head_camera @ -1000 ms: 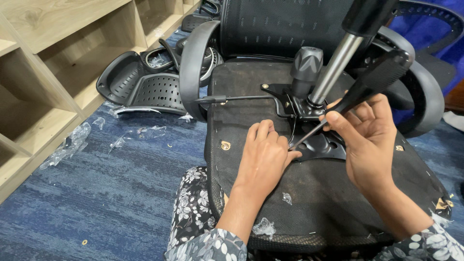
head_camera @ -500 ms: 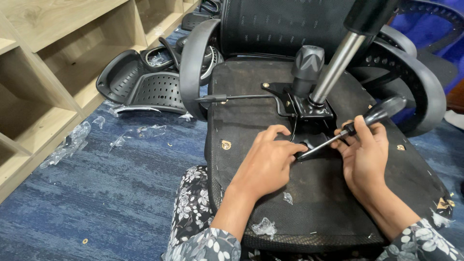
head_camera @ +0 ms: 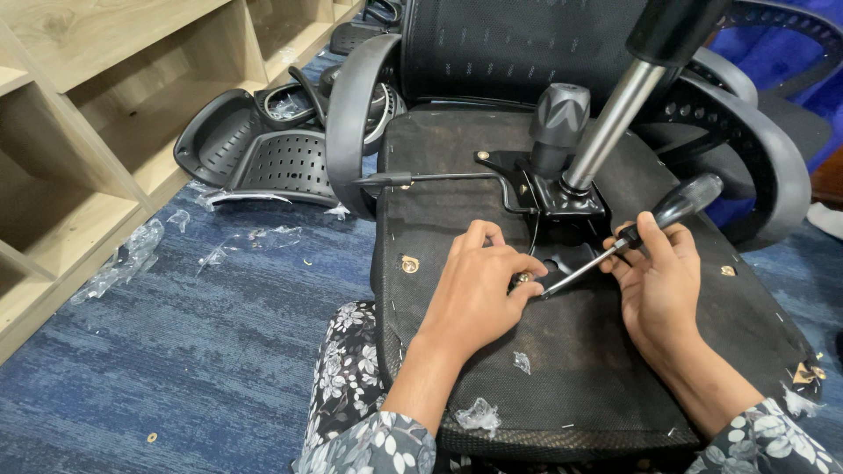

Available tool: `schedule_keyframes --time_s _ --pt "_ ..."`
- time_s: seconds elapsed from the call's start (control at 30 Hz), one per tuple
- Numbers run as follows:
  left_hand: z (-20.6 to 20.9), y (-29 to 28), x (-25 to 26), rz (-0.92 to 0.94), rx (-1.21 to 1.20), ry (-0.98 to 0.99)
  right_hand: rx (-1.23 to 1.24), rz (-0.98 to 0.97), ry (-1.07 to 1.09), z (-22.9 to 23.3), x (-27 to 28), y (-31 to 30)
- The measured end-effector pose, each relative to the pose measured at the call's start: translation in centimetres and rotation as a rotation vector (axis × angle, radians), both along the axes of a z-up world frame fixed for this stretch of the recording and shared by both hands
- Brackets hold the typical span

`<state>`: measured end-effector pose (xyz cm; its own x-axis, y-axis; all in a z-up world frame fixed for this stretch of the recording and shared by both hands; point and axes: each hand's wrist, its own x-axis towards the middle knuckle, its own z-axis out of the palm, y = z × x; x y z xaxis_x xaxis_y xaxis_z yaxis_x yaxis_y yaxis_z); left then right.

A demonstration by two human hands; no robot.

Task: The person uses a screwdriver to tighten screws on the underside of an office chair seat, securing the central gas lift mechanism and a metal bracket. The person then removes the left armrest from the chair.

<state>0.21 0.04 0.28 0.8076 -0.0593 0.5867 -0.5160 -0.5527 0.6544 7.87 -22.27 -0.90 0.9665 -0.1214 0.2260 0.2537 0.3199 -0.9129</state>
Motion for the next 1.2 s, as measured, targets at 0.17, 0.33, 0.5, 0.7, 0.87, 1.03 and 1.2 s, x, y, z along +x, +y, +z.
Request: schedule_keyframes --time_s 0.17,0.33,0.5,0.7,0.87,1.03,1.2 --pt "-0.6 -0.1 0.5 -0.042 0.077 -0.042 0.002 -0.001 0.010 0.2 -0.1 0.0" --pt "-0.8 -0.2 0.7 -0.028 0.107 0.006 -0.003 0.002 0.004 0.2 -0.2 0.1" --pt "-0.8 -0.1 0.5 -0.037 0.098 -0.012 0.000 0.007 0.003 0.1 0.0 0.1" --pt "-1.4 -0.2 0.6 -0.017 0.133 -0.083 -0.006 0.020 -0.012 -0.3 0.1 -0.2" --pt "-1.3 0.0 0.9 0.040 0.151 -0.108 0.004 0.026 -0.017 -0.5 0.3 -0.2" --pt "-0.9 0.0 0.9 0.113 0.171 -0.161 -0.006 0.050 -0.038 -0.4 0.1 0.0" --pt "-0.3 -0.1 0.7 0.154 0.245 -0.115 -0.041 0.031 -0.004 -0.1 0.0 0.1"
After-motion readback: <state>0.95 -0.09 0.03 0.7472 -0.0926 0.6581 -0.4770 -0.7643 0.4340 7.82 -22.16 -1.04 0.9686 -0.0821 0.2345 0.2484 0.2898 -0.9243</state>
